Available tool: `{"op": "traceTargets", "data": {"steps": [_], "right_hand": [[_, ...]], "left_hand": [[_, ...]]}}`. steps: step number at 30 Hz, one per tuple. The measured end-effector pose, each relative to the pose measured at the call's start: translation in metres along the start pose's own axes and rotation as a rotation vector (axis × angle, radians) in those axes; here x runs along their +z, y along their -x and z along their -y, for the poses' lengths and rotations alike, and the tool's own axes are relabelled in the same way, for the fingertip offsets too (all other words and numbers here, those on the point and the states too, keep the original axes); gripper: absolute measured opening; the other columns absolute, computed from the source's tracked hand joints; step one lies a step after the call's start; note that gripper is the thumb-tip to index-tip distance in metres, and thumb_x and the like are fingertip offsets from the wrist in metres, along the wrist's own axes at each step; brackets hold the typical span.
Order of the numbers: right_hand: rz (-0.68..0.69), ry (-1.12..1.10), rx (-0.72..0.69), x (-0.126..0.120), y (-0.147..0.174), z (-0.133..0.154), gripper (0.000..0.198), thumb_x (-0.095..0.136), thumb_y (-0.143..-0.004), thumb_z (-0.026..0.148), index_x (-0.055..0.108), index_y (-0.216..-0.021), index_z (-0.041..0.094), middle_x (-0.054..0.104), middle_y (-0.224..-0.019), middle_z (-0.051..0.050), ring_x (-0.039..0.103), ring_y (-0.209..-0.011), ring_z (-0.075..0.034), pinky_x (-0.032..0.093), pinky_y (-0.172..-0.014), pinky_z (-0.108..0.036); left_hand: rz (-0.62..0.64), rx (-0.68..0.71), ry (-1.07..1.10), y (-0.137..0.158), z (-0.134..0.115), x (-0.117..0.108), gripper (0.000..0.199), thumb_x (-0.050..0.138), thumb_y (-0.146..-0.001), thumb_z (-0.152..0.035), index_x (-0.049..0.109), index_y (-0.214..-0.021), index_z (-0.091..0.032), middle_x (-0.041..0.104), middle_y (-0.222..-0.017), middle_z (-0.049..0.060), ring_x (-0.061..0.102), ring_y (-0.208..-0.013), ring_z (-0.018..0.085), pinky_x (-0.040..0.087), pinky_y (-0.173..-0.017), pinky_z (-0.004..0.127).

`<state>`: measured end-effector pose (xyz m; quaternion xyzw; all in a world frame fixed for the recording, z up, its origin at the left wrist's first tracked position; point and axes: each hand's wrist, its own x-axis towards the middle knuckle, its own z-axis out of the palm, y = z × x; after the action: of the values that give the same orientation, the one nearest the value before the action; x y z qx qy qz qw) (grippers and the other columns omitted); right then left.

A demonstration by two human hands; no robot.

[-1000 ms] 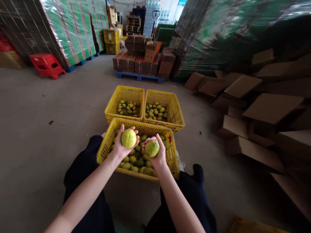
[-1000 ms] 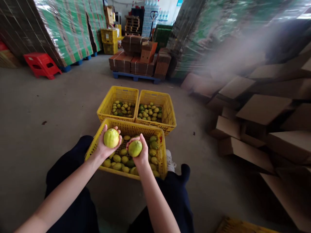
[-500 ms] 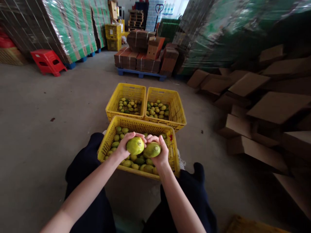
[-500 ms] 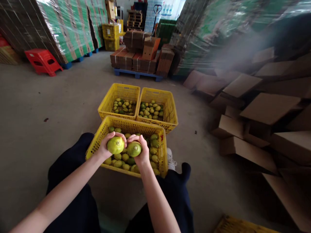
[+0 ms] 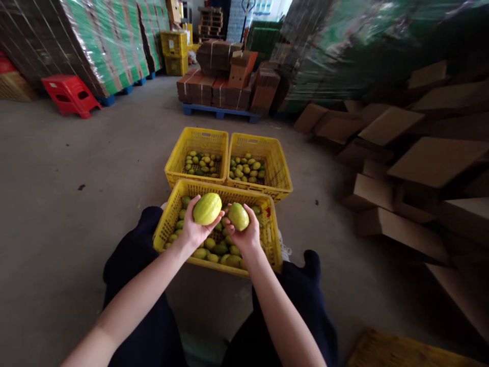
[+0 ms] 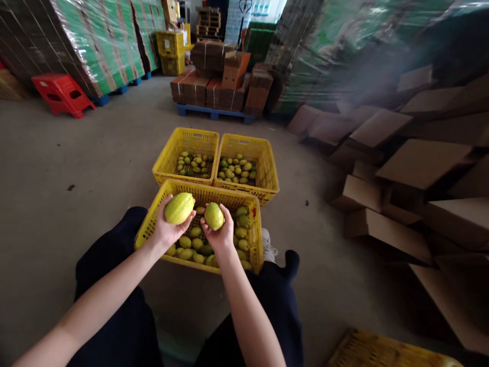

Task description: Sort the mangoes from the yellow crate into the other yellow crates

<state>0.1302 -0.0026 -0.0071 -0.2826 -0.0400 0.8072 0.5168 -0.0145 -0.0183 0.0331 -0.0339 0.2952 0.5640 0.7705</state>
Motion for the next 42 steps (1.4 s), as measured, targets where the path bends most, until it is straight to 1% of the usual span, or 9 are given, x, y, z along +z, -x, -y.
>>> {"op": "traceTargets", "data": {"steps": [2,4,9,11,13,17,22,33,42], "right_hand": [[0.044,-0.007,-0.035,0.0,0.002,-0.001,0.027,0.056,-0.078,0.037,0.064,-0.088,0.013,0.066,-0.065,-0.005,0.055,-0.046,-0.013,0.044,-0.036,-0.021],[0.05,-0.01,-0.072,0.001,0.004,-0.003,0.027,0.054,-0.076,0.035,0.065,-0.088,0.014,0.066,-0.066,-0.005,0.056,-0.05,-0.014,0.047,-0.041,-0.023],[0.038,-0.027,-0.147,0.006,0.007,-0.006,0.026,0.054,-0.075,0.028,0.066,-0.096,0.019,0.07,-0.082,-0.003,0.06,-0.059,-0.013,0.047,-0.046,-0.021],[0.043,-0.051,-0.162,0.006,0.007,-0.007,0.02,0.056,-0.078,0.03,0.065,-0.093,0.021,0.07,-0.086,-0.001,0.057,-0.057,-0.011,0.044,-0.043,-0.019],[0.029,-0.081,-0.165,0.006,0.007,-0.009,0.018,0.059,-0.079,0.036,0.065,-0.087,0.022,0.07,-0.084,-0.001,0.058,-0.06,-0.011,0.05,-0.05,-0.02],[-0.009,-0.118,-0.17,0.004,0.006,-0.012,0.024,0.062,-0.077,0.044,0.065,-0.084,0.022,0.07,-0.083,-0.002,0.064,-0.073,-0.015,0.056,-0.066,-0.027],[-0.041,-0.15,-0.18,0.005,0.008,-0.012,0.026,0.058,-0.078,0.044,0.067,-0.092,0.024,0.073,-0.088,-0.001,0.063,-0.07,-0.015,0.055,-0.063,-0.028],[-0.044,-0.18,-0.12,0.005,0.009,-0.014,0.013,0.06,-0.075,0.033,0.063,-0.079,0.022,0.07,-0.079,0.0,0.061,-0.063,-0.013,0.053,-0.058,-0.024],[-0.045,-0.148,-0.134,0.003,0.008,-0.016,0.011,0.061,-0.074,0.031,0.064,-0.08,0.023,0.07,-0.078,0.0,0.061,-0.063,-0.012,0.054,-0.057,-0.024]], "left_hand": [[0.03,0.002,0.036,0.002,0.0,-0.002,0.031,0.05,-0.086,-0.035,0.068,-0.097,-0.011,0.073,-0.081,0.009,0.069,-0.065,0.019,0.058,-0.055,0.026],[0.074,0.018,0.107,0.001,0.003,-0.004,0.028,0.05,-0.085,-0.032,0.068,-0.094,-0.012,0.073,-0.085,0.009,0.069,-0.074,0.019,0.059,-0.066,0.028],[0.098,0.028,0.213,-0.007,0.011,-0.008,0.026,0.052,-0.083,-0.026,0.069,-0.099,-0.016,0.073,-0.092,0.006,0.069,-0.091,0.02,0.055,-0.088,0.035],[0.089,0.024,0.233,-0.01,0.013,-0.009,0.026,0.052,-0.085,-0.029,0.069,-0.099,-0.016,0.073,-0.09,0.005,0.068,-0.092,0.02,0.051,-0.094,0.038],[0.077,0.02,0.244,-0.012,0.013,-0.009,0.027,0.05,-0.086,-0.03,0.069,-0.1,-0.017,0.073,-0.088,0.005,0.068,-0.092,0.019,0.049,-0.097,0.039],[0.054,0.0,0.243,-0.014,0.015,-0.01,0.031,0.048,-0.086,-0.027,0.069,-0.107,-0.016,0.074,-0.088,0.005,0.068,-0.087,0.018,0.049,-0.095,0.036],[0.057,0.008,0.211,-0.015,0.017,-0.011,0.032,0.048,-0.086,-0.027,0.069,-0.108,-0.016,0.074,-0.089,0.006,0.068,-0.088,0.019,0.049,-0.095,0.037],[0.025,-0.026,0.205,-0.015,0.015,-0.01,0.024,0.048,-0.084,-0.022,0.07,-0.086,-0.015,0.073,-0.082,0.006,0.069,-0.082,0.018,0.053,-0.086,0.034],[-0.071,-0.01,0.287,-0.016,0.017,-0.005,0.031,0.049,-0.079,-0.019,0.071,-0.099,-0.015,0.073,-0.082,0.006,0.07,-0.08,0.018,0.054,-0.077,0.029]]}}
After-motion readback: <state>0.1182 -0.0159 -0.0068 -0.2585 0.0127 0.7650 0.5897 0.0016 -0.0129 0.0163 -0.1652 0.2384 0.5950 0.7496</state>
